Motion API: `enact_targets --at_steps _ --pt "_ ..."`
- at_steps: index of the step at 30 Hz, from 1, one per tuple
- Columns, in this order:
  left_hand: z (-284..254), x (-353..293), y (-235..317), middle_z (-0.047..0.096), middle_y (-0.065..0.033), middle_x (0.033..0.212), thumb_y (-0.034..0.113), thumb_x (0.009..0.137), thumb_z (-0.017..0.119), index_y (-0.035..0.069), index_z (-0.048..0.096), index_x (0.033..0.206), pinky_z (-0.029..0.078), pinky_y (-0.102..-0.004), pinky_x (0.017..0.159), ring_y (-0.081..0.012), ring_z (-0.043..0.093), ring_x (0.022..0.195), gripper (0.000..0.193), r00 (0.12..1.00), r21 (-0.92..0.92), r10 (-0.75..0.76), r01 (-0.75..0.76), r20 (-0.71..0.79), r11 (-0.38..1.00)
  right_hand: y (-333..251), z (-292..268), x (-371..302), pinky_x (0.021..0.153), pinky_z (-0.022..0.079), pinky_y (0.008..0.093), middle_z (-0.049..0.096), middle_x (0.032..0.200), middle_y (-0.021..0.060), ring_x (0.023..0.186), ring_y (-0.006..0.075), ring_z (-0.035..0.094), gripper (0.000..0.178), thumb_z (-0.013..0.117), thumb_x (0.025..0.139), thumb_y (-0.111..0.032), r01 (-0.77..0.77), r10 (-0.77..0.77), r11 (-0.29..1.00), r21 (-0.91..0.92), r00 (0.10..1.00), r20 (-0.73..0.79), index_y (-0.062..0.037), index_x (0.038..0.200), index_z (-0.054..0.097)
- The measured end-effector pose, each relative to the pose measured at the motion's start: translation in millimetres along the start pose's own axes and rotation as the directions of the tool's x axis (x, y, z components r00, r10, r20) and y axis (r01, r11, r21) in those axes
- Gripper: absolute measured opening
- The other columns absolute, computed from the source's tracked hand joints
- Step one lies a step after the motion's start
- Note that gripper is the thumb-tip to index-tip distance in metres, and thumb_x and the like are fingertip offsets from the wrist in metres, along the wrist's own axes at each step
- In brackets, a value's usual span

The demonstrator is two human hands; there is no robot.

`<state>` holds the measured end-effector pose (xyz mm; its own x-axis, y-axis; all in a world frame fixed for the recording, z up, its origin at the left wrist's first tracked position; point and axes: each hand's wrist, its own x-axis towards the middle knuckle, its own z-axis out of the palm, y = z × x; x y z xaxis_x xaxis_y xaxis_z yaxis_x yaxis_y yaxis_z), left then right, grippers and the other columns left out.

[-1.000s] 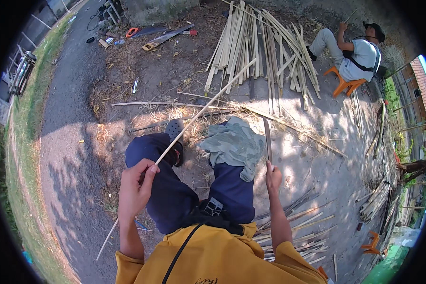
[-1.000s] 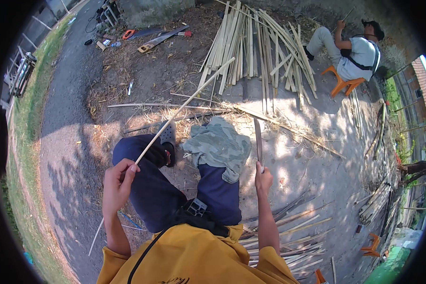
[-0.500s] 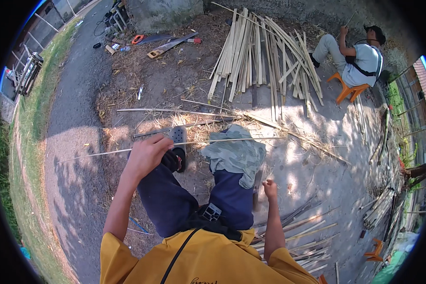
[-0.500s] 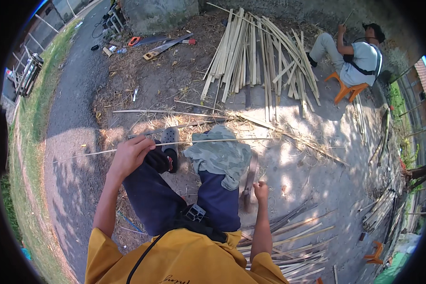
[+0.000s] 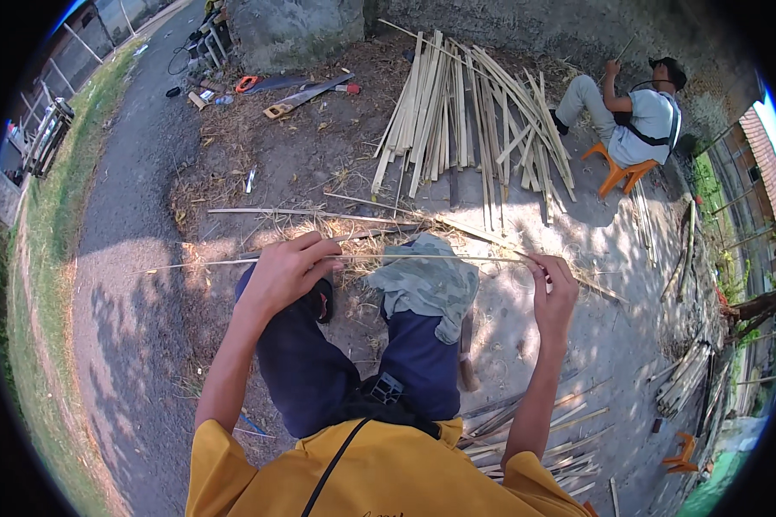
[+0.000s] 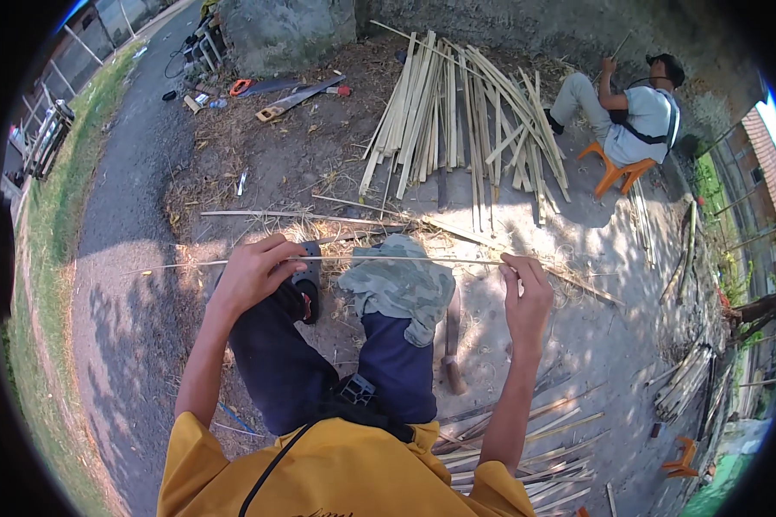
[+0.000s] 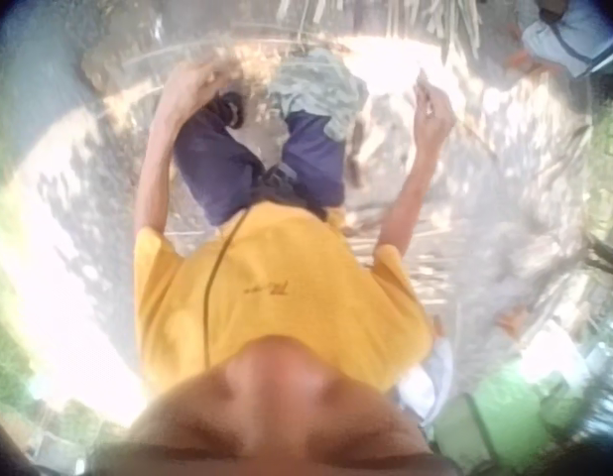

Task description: The person shaves a thin bamboo strip using a machete and bends the strip with both hands.

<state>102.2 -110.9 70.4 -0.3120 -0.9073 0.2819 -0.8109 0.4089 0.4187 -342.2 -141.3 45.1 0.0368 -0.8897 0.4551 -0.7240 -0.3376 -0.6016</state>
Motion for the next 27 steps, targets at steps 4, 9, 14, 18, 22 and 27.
enact_targets --at_steps 4,9,14,18,22,27 --pt "-39.7 -12.4 -26.0 0.072 -0.0072 0.096 0.019 0.09 0.083 0.008 0.074 0.11 0.056 -0.0378 0.069 -0.0223 0.071 0.077 0.025 0.987 0.021 -0.161 0.161 -0.019 0.987 24.0 -22.9 -2.0 0.074 0.052 0.0337 0.072 0.102 0.0086 0.084 0.0216 0.067 0.012 0.074 0.098 -0.01 -0.107 0.092 0.99 -0.093 0.984 -0.152 -0.0055 0.108 0.078" --pt "-76.3 -68.0 -116.8 0.071 -0.0085 0.095 0.011 0.087 0.085 0.003 0.075 0.101 0.056 -0.0368 0.073 -0.0237 0.071 0.079 0.019 0.949 0.062 -0.212 0.231 -0.232 0.971 66.4 -47.2 -3.3 0.074 0.051 0.0343 0.069 0.11 0.0082 0.093 0.0203 0.065 0.012 0.073 0.101 -0.017 -0.211 0.157 0.963 -0.167 0.944 -0.291 -0.0075 0.106 0.079" --pt "-90.2 -103.9 -155.6 0.071 -0.0092 0.095 0.012 0.087 0.085 0.001 0.076 0.095 0.055 -0.0394 0.077 -0.0255 0.07 0.086 0.017 0.893 0.078 -0.267 0.315 -0.362 0.946 92.1 -48.4 -8.3 0.082 0.052 0.0375 0.068 0.106 0.0088 0.093 0.0238 0.065 0.014 0.075 0.1 -0.018 -0.217 0.169 0.968 -0.123 0.934 -0.315 -0.0077 0.109 0.079" --pt "-79.9 -113.3 -152.5 0.068 -0.0098 0.098 0.014 0.088 0.085 0.001 0.079 0.098 0.053 -0.0419 0.083 -0.0267 0.066 0.095 0.018 0.82 0.159 -0.279 0.403 -0.5 0.901 95.9 -37.5 -6.9 0.086 0.053 0.0398 0.067 0.106 0.0092 0.093 0.0257 0.065 0.02 0.078 0.098 -0.02 -0.169 0.08 0.952 -0.256 0.943 -0.324 -0.0067 0.113 0.078" --pt "-68.1 -130.8 -150.4 0.065 -0.0104 0.101 0.016 0.085 0.089 0.003 0.082 0.099 0.052 -0.0402 0.084 -0.0268 0.064 0.095 0.02 0.697 0.09 -0.39 0.544 -0.602 0.834 97.4 -28.2 -4.2 0.087 0.054 0.0405 0.067 0.107 0.0101 0.095 0.0258 0.066 0.027 0.081 0.096 -0.024 -0.086 -0.095 0.902 -0.423 0.916 -0.389 -0.0061 0.116 0.077" --pt "-63.1 -131.5 -160.6 0.066 -0.009 0.1 0.016 0.083 0.091 0.002 0.081 0.097 0.052 -0.0387 0.084 -0.0254 0.064 0.094 0.022 0.608 0.101 -0.306 0.542 -0.732 0.834 87.6 -19.1 6.9 0.089 0.057 0.0405 0.068 0.108 0.0117 0.098 0.026 0.07 0.034 0.086 0.092 -0.027 -0.306 0.218 0.937 -0.17 0.89 -0.4 -0.0041 0.115 0.079"
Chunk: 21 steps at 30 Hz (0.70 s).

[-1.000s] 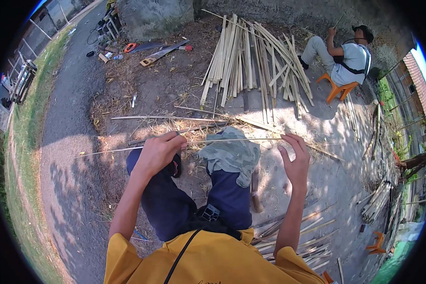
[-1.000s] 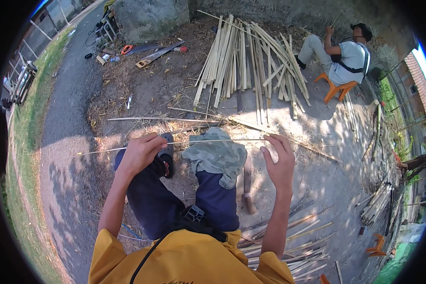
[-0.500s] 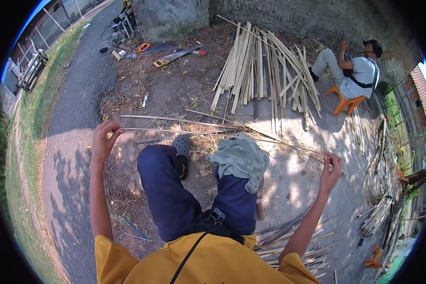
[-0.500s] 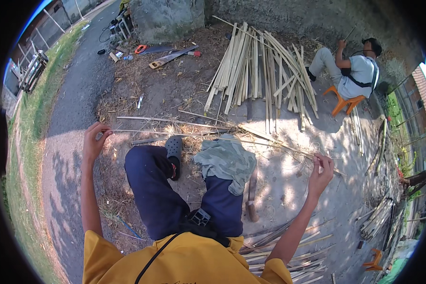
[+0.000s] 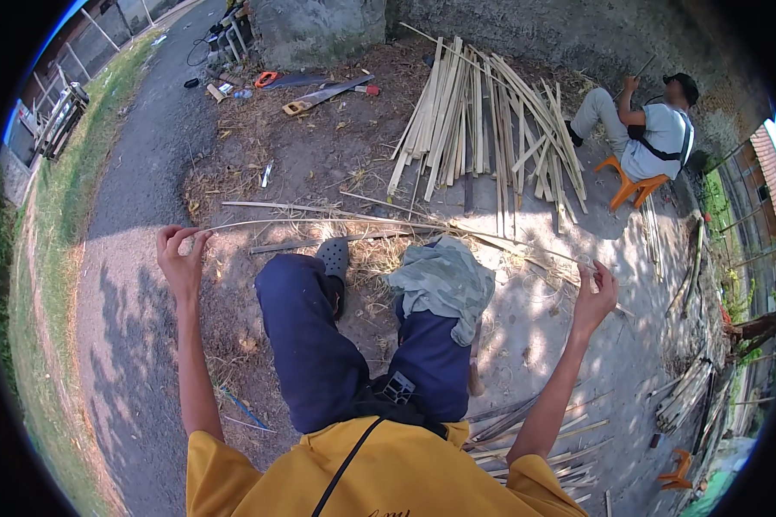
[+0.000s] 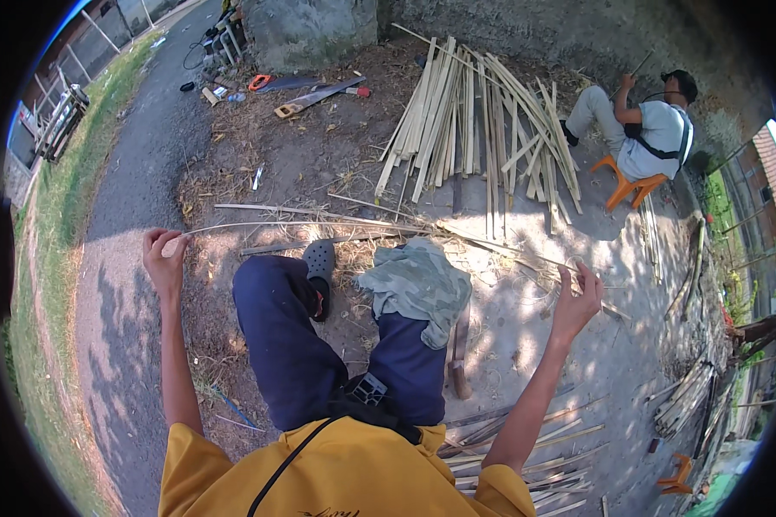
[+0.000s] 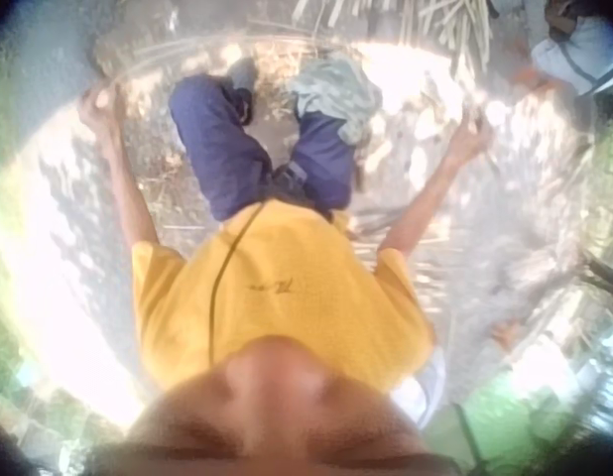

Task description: The person shaves a thin bamboo strip using a machete and bends the strip with both hands.

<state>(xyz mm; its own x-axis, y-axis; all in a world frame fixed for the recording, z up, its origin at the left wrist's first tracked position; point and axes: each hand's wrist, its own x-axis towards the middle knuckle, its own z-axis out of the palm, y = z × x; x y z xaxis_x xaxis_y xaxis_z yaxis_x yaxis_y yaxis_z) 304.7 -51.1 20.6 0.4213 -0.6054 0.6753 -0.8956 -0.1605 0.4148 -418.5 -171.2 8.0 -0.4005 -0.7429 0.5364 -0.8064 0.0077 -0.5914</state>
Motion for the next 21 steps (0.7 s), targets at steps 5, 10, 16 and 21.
enact_targets --at_steps 5,10,16,21 --pt "22.4 -12.7 32.1 0.067 -0.0079 0.097 0.015 0.085 0.09 -0.001 0.079 0.092 0.054 -0.0345 0.078 -0.021 0.065 0.088 0.02 0.987 -0.118 -0.158 0.157 -0.001 0.981 4.2 22.9 -7.4 0.084 0.06 0.036 0.069 0.11 0.0122 0.094 0.0219 0.072 0.029 0.083 0.095 -0.019 -0.081 0.088 0.987 0.14 0.995 -0.051 -0.0008 0.117 0.079" --pt "39.3 -34.7 32.7 0.068 -0.0071 0.094 0.014 0.089 0.088 -0.001 0.078 0.09 0.056 -0.0305 0.07 -0.0173 0.065 0.081 0.018 0.973 -0.142 -0.227 0.23 0.033 0.963 1.2 27.0 -17.0 0.078 0.062 0.0328 0.073 0.106 0.0127 0.089 0.02 0.075 0.024 0.079 0.096 -0.011 -0.053 0.056 0.988 0.145 0.998 -0.021 -0.0004 0.117 0.079" --pt "45.4 -44.4 28.8 0.069 -0.0072 0.091 0.013 0.091 0.086 0.0 0.079 0.092 0.056 -0.029 0.068 -0.0157 0.065 0.076 0.015 0.97 -0.17 -0.226 0.238 0.088 0.956 -0.7 28.2 -20.3 0.076 0.061 0.0317 0.078 0.097 0.012 0.083 0.0196 0.076 0.024 0.08 0.095 -0.01 -0.102 0.12 0.976 0.193 0.989 -0.081 -0.001 0.117 0.08" --pt "44.9 -39.2 19.0 0.068 -0.0088 0.087 0.016 0.092 0.085 0.0 0.08 0.097 0.052 -0.0319 0.073 -0.0188 0.064 0.077 0.017 0.967 -0.241 -0.235 0.252 0.097 0.937 3.9 26.3 -15.1 0.072 0.06 0.0303 0.079 0.098 0.0118 0.08 0.0188 0.075 0.018 0.082 0.093 -0.009 -0.131 0.149 0.977 0.169 0.984 -0.101 -0.0036 0.11 0.083"
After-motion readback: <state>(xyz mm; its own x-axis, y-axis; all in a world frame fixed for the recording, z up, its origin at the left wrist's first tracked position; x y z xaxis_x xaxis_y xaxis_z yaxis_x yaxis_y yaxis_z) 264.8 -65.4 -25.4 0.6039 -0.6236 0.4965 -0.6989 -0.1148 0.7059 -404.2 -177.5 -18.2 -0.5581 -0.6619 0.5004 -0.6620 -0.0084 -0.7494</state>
